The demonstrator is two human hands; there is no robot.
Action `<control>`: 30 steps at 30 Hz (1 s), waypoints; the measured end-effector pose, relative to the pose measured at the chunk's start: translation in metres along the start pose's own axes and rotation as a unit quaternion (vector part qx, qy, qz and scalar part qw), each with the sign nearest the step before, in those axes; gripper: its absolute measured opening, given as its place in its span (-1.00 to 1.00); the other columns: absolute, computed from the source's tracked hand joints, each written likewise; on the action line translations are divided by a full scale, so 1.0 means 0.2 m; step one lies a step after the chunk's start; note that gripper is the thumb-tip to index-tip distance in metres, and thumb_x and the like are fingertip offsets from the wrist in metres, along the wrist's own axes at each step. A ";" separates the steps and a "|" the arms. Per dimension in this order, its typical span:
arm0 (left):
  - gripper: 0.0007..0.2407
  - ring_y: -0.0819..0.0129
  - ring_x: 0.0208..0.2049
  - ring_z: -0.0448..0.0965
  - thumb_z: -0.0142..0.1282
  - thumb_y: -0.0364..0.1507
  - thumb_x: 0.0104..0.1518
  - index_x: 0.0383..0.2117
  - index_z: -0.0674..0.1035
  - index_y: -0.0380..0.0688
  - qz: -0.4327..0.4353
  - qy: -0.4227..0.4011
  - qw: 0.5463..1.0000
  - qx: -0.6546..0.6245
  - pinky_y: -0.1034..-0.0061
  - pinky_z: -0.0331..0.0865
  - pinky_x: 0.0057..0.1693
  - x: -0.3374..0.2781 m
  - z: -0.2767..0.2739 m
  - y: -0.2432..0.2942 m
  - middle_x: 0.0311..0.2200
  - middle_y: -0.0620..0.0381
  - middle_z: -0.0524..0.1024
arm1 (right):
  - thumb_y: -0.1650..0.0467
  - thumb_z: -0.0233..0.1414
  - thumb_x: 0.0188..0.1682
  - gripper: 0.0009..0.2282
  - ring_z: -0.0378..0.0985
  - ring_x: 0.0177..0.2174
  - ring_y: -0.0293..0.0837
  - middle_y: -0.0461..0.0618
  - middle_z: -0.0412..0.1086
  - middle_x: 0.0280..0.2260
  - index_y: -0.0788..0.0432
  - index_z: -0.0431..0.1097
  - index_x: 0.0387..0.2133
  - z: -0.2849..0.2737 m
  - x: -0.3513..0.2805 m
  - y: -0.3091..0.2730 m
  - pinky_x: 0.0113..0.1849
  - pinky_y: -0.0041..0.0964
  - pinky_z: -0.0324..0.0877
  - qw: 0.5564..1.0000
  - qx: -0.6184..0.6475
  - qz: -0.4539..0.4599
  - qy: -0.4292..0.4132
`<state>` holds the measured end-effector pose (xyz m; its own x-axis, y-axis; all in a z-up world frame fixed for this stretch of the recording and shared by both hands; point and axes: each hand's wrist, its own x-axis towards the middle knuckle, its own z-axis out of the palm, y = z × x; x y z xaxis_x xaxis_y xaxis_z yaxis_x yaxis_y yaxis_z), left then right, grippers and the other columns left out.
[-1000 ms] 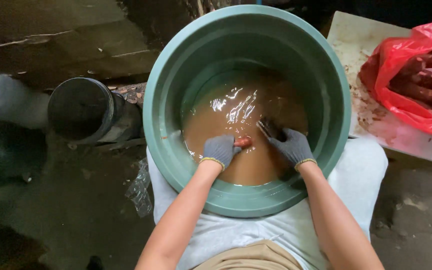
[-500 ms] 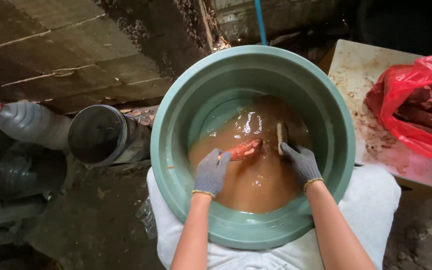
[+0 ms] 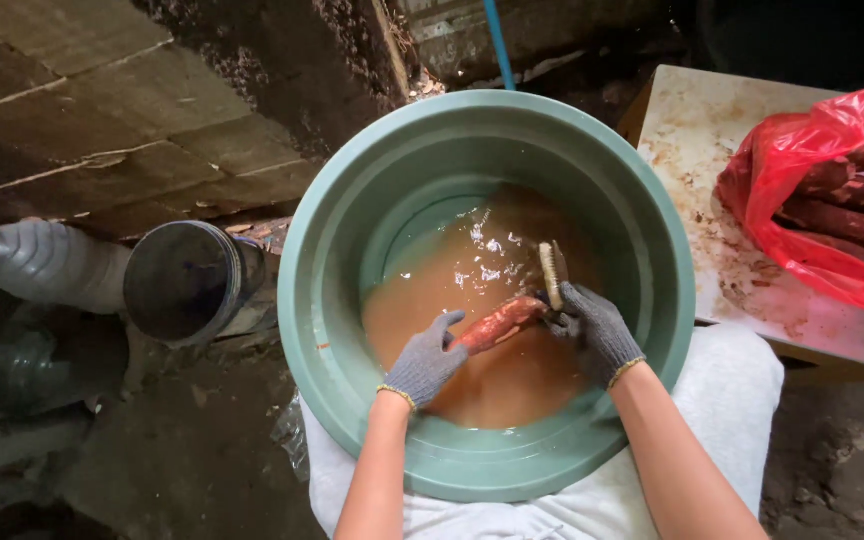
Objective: Scrubbing sweet potatoes with a brush in a basin of water to clean them.
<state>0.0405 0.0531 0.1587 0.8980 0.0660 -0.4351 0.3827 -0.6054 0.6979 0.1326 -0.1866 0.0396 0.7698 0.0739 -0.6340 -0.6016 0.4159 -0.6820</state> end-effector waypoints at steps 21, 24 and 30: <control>-0.64 -0.07 -0.29 0.60 0.17 -0.03 -0.16 -0.34 0.65 0.06 -0.246 0.125 0.961 -0.001 0.25 0.42 -0.12 -0.12 0.22 -0.04 -0.38 -0.01 0.66 | 0.29 0.23 -0.12 -0.57 0.61 -0.10 -0.33 -0.19 0.57 -0.01 0.04 0.46 0.06 0.23 -0.32 0.05 -0.03 -0.37 0.41 0.779 -0.445 -0.347 -0.271; -0.74 0.19 -0.46 0.35 0.02 -0.08 -0.06 -0.52 0.48 0.05 -0.252 0.092 0.963 -0.011 0.37 0.32 -0.18 -0.15 0.17 0.06 -0.56 0.14 0.41 | 0.26 0.19 -0.10 -0.48 0.60 -0.03 -0.10 0.00 0.52 0.02 0.13 0.36 0.16 0.21 -0.26 0.03 0.00 -0.25 0.41 0.766 -0.492 -0.400 -0.103; -0.67 -0.20 -0.29 0.54 0.01 -0.03 -0.05 -0.35 0.57 0.06 -0.261 0.111 0.959 0.026 0.15 0.38 -0.12 -0.12 0.21 -0.02 -0.38 -0.03 0.60 | 0.26 0.29 -0.17 -0.48 0.50 0.03 -0.43 -0.25 0.52 0.08 0.02 0.45 0.12 0.19 -0.30 -0.01 0.10 -0.40 0.32 0.801 -0.469 -0.204 -0.311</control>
<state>0.0089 0.0198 0.1418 0.6130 0.5348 -0.5815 0.7867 -0.4814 0.3866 0.0967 -0.1571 0.0934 0.7248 0.6641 -0.1836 0.0551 -0.3215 -0.9453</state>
